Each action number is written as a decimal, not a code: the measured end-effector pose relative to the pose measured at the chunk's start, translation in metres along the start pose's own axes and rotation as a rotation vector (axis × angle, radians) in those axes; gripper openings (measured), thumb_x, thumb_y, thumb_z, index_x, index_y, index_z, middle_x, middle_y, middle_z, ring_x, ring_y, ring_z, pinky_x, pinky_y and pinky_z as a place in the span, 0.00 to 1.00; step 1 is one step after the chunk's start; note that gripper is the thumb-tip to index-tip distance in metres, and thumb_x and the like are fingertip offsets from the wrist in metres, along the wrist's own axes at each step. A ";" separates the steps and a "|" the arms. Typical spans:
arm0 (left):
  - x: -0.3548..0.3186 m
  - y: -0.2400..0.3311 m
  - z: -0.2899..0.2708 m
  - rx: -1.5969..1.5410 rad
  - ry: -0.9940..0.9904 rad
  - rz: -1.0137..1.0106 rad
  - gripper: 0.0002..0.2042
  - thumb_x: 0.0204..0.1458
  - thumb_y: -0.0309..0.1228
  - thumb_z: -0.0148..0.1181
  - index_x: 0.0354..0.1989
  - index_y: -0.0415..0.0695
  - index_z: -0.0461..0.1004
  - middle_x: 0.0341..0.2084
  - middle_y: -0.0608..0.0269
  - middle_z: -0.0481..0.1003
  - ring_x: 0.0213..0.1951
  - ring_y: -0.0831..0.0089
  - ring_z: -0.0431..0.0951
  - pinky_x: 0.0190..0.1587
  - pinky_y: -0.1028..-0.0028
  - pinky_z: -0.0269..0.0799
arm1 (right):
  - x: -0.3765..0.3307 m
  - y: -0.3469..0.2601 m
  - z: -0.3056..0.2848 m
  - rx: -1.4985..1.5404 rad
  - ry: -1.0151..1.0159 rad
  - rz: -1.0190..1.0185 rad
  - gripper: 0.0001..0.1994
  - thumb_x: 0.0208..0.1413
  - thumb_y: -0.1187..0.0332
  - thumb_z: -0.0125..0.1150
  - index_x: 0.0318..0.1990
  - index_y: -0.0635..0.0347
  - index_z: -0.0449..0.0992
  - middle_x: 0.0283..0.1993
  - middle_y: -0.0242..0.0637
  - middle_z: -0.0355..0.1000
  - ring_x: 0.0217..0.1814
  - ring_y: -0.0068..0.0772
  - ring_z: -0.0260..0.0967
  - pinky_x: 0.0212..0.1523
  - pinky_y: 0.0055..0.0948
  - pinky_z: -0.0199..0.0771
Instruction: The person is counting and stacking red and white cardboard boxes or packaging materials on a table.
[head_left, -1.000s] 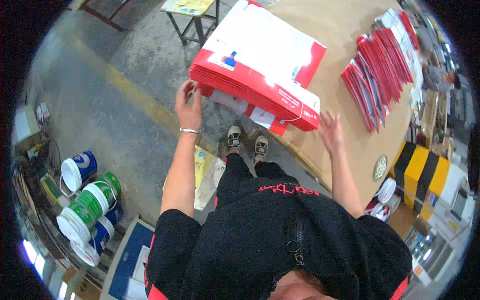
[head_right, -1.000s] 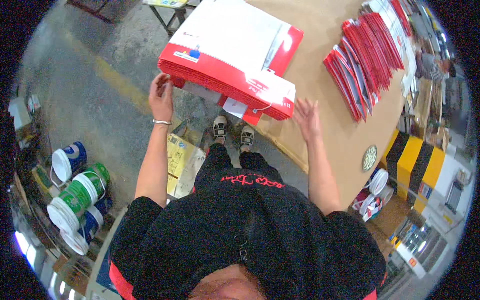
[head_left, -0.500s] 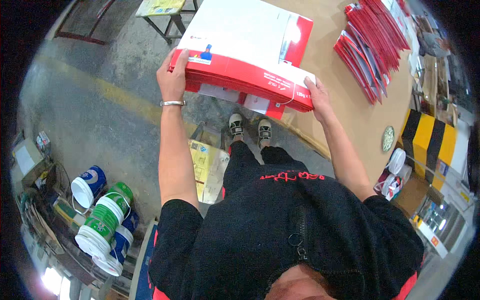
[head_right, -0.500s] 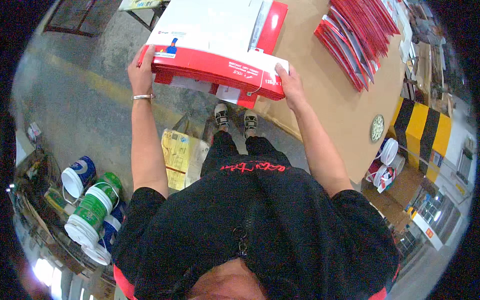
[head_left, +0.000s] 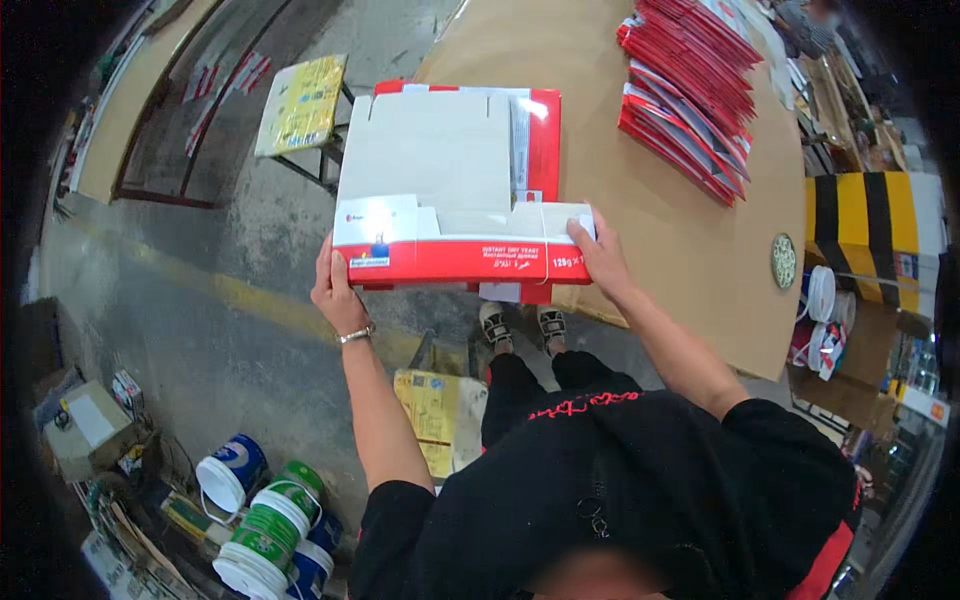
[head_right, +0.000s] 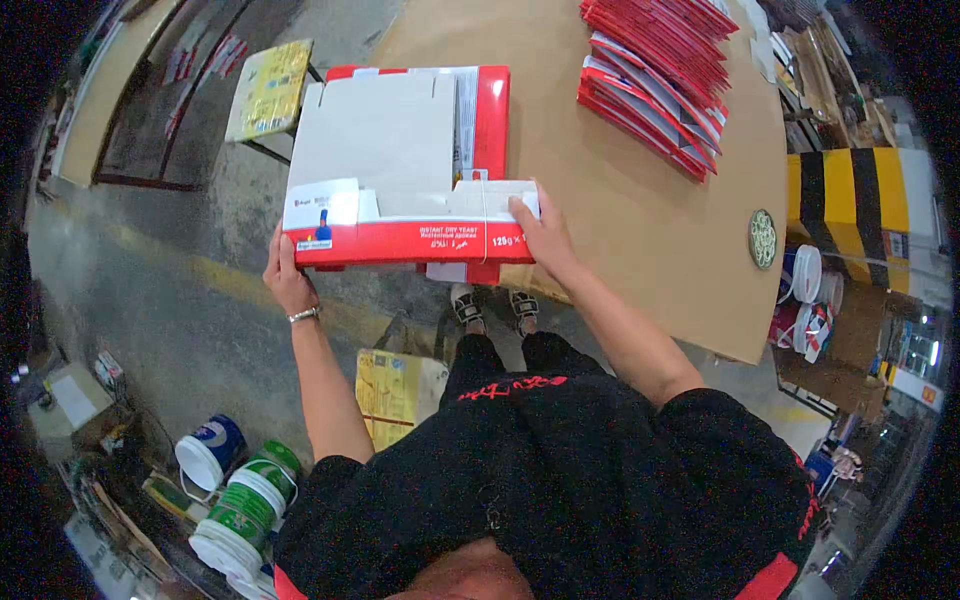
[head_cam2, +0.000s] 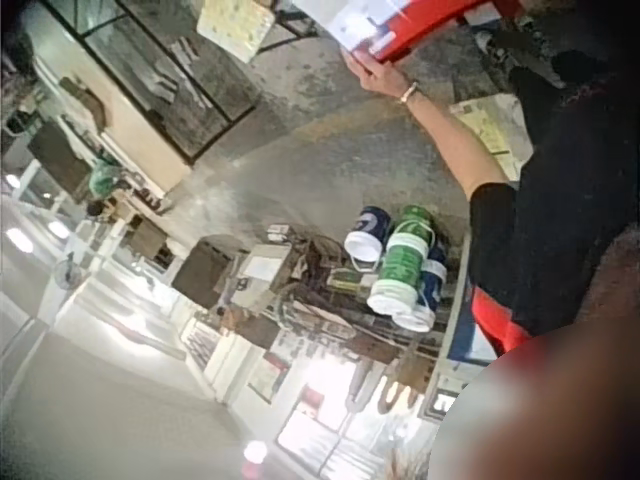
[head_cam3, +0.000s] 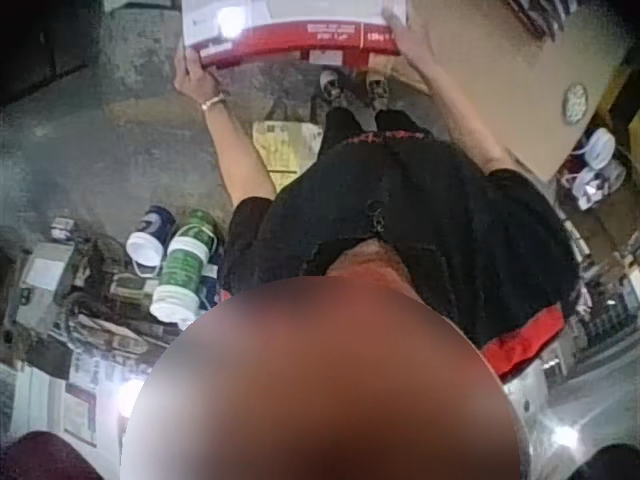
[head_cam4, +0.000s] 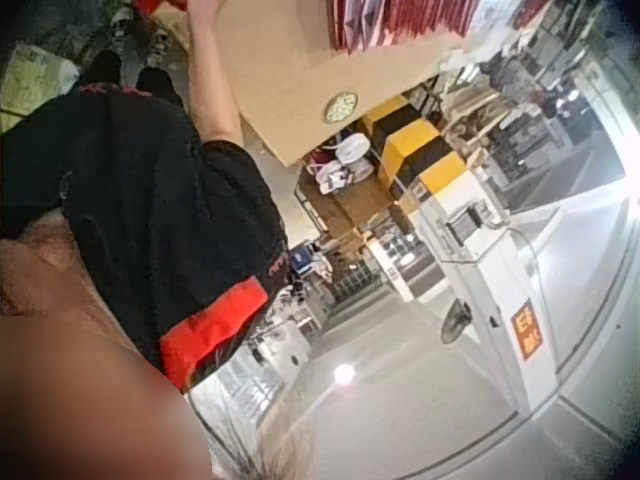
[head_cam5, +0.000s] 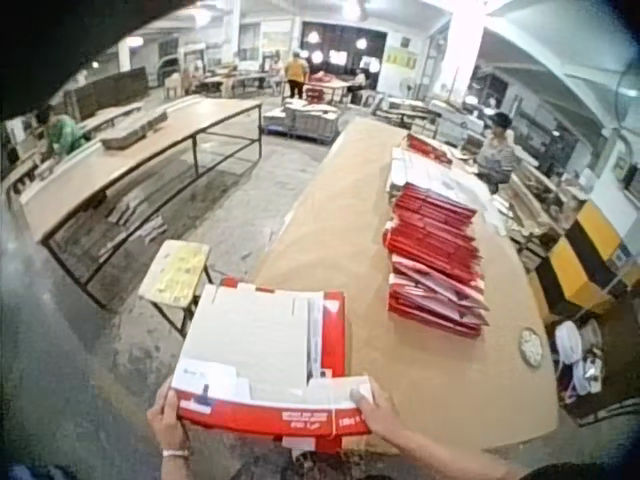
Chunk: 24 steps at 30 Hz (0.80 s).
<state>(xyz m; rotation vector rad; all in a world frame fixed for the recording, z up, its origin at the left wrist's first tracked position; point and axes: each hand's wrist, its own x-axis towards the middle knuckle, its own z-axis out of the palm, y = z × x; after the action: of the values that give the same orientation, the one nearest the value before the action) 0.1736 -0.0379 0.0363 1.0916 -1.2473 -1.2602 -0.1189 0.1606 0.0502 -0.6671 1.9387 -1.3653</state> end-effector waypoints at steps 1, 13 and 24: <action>0.000 0.000 -0.003 -0.002 -0.022 0.010 0.15 0.58 0.28 0.47 0.49 0.32 0.70 0.47 0.58 0.71 0.46 0.73 0.71 0.51 0.72 0.65 | -0.005 -0.006 0.002 -0.051 0.019 -0.014 0.23 0.58 0.63 0.52 0.56 0.70 0.60 0.45 0.41 0.70 0.47 0.26 0.65 0.50 0.26 0.64; 0.007 0.013 0.007 -0.123 -0.041 0.019 0.15 0.58 0.27 0.45 0.50 0.30 0.69 0.50 0.54 0.69 0.51 0.70 0.69 0.55 0.71 0.62 | -0.026 -0.016 0.001 -0.063 0.111 -0.060 0.29 0.57 0.60 0.53 0.60 0.73 0.55 0.47 0.48 0.69 0.50 0.31 0.65 0.52 0.28 0.64; 0.025 -0.001 -0.002 0.099 -0.143 -0.110 0.17 0.60 0.32 0.46 0.49 0.32 0.70 0.44 0.60 0.73 0.44 0.75 0.71 0.49 0.74 0.65 | -0.017 0.023 0.015 -0.036 0.109 0.099 0.29 0.57 0.57 0.52 0.58 0.73 0.57 0.50 0.51 0.68 0.52 0.36 0.65 0.54 0.30 0.62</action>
<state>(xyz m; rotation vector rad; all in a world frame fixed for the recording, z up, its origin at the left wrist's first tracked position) 0.1738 -0.0626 0.0360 1.1708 -1.3848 -1.3918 -0.0975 0.1714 0.0292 -0.5159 2.0584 -1.3331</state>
